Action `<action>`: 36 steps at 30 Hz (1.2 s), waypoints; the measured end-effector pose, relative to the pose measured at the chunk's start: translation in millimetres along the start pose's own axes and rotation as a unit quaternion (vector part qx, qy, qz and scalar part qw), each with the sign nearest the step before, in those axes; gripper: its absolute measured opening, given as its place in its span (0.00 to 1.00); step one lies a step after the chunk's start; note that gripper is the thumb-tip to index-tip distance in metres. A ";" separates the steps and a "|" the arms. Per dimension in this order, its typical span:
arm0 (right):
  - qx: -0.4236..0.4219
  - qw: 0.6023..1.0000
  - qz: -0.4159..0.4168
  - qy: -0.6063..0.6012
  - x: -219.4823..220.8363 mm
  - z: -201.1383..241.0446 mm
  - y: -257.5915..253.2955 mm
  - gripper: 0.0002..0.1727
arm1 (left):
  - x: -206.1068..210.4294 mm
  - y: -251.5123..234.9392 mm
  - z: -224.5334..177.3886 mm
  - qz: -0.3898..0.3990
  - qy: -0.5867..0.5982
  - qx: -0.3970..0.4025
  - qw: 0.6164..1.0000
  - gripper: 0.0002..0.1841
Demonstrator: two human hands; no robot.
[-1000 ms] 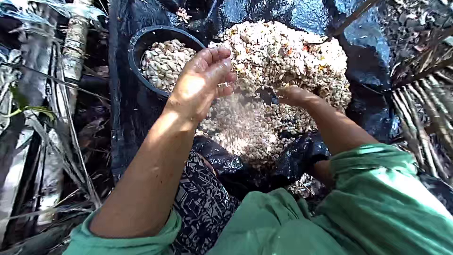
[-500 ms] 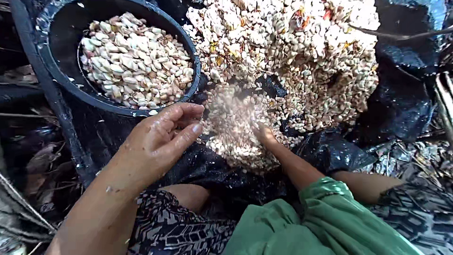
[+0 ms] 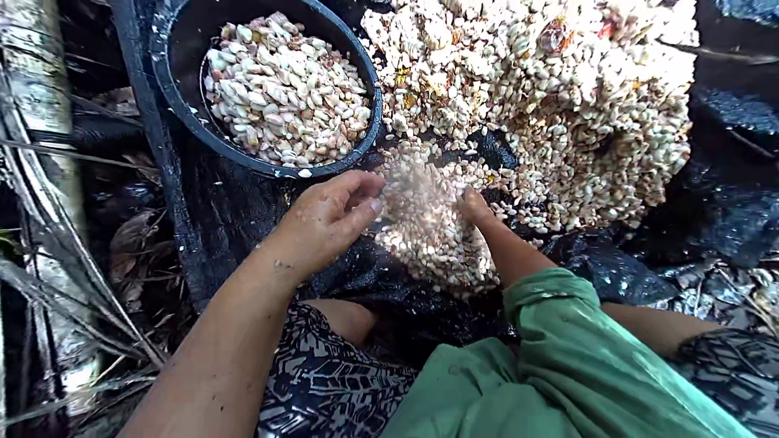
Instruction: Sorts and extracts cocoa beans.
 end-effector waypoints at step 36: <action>-0.353 0.645 0.148 -0.661 -89.0 200.5 241.8 0.40 | 43.4 -10.3 -71.6 -0.131 -0.138 0.160 0.969 0.13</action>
Point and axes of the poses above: each hand's wrist, its own y-axis away from the middle knuckle, its own x-axis out of the palm, z = x × y, the point moved 7 cm from there along -y, towards the middle knuckle, and after that the axes turned 4 degrees about -x, right-handed, at the moved point
